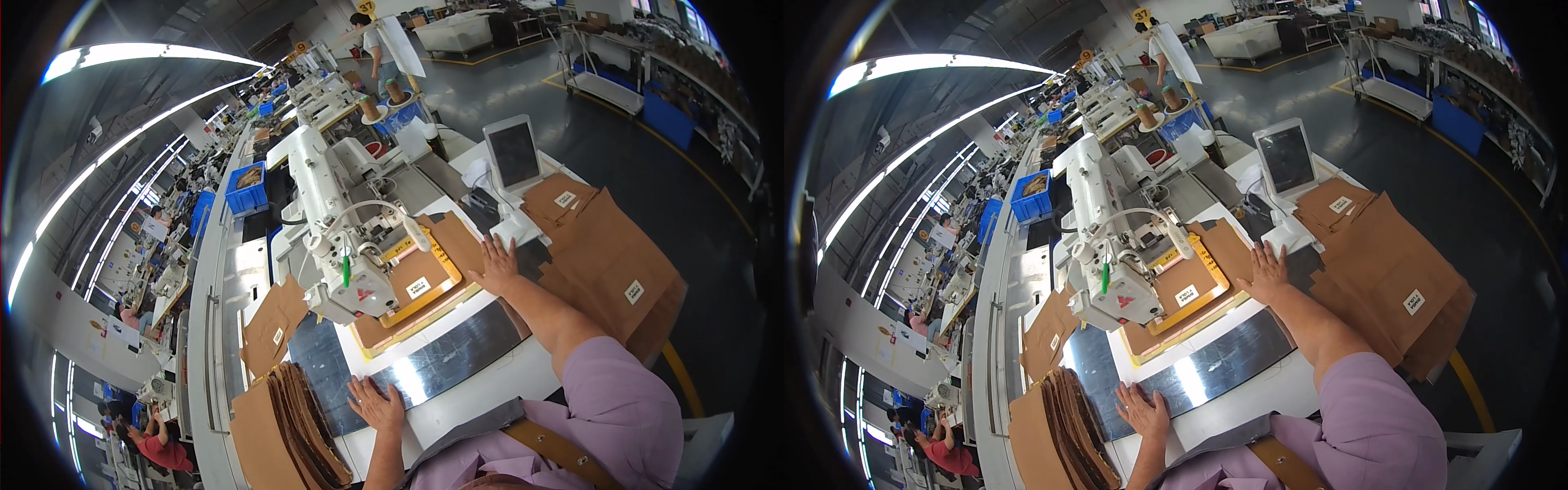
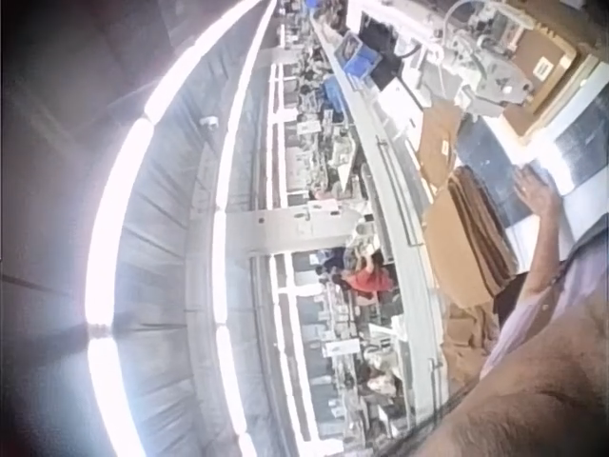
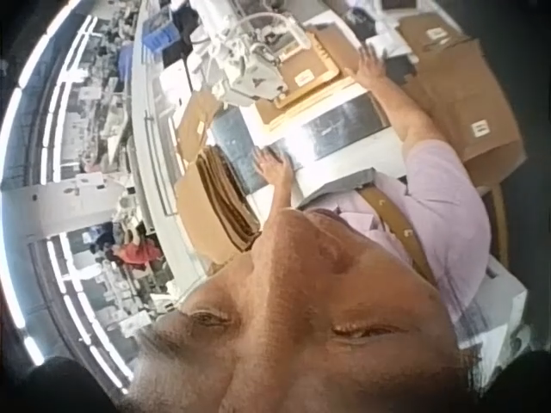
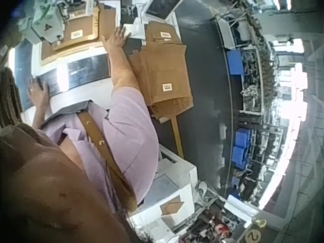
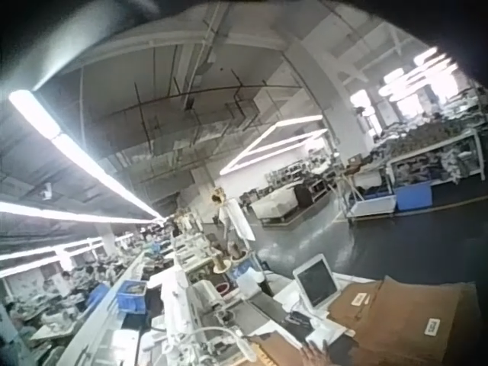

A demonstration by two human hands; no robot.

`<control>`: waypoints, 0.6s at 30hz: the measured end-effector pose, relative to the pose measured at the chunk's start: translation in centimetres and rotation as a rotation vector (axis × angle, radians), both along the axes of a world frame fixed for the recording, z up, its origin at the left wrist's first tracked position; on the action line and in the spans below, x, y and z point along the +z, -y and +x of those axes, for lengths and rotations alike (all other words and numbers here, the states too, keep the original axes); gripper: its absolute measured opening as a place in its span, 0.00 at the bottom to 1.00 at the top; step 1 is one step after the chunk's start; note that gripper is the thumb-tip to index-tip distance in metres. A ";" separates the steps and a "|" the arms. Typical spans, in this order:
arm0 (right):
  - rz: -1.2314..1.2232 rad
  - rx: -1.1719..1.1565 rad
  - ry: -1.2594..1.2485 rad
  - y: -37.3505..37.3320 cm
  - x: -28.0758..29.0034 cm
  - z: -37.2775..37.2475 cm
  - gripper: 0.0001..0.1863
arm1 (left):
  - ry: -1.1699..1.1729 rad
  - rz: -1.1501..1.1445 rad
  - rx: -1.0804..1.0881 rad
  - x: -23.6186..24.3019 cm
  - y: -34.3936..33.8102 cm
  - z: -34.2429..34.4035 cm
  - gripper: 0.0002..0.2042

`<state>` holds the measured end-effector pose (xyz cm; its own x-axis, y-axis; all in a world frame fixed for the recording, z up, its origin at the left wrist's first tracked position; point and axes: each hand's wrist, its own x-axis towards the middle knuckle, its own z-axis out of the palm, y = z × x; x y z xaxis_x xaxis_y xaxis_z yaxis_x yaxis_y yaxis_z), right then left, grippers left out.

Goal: Operating an industrial sewing machine to assemble leather bag components.

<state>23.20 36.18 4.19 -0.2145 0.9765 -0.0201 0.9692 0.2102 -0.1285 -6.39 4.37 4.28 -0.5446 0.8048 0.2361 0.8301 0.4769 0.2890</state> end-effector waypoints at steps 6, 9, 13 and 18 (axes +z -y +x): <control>0.004 0.002 0.031 0.9 -0.3 -1.0 0.41 | 0.086 -0.055 -0.055 -0.7 -1.6 -1.3 0.36; 0.012 0.001 0.042 1.3 -0.6 -1.8 0.37 | 0.146 -0.057 -0.133 0.3 -5.1 -2.1 0.35; 0.013 0.020 0.031 1.7 -1.1 -3.8 0.33 | 0.094 0.011 -0.154 -0.8 -11.5 -4.4 0.33; -0.043 0.035 0.069 1.8 -1.1 -4.0 0.30 | -0.012 0.111 -0.205 -1.5 -14.6 -4.1 0.23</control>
<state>19.24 34.35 3.09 -0.2449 0.9664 -0.0779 0.9683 0.2396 -0.0713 -10.47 19.00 2.78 -0.3694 0.8670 0.3346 0.9099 0.2643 0.3197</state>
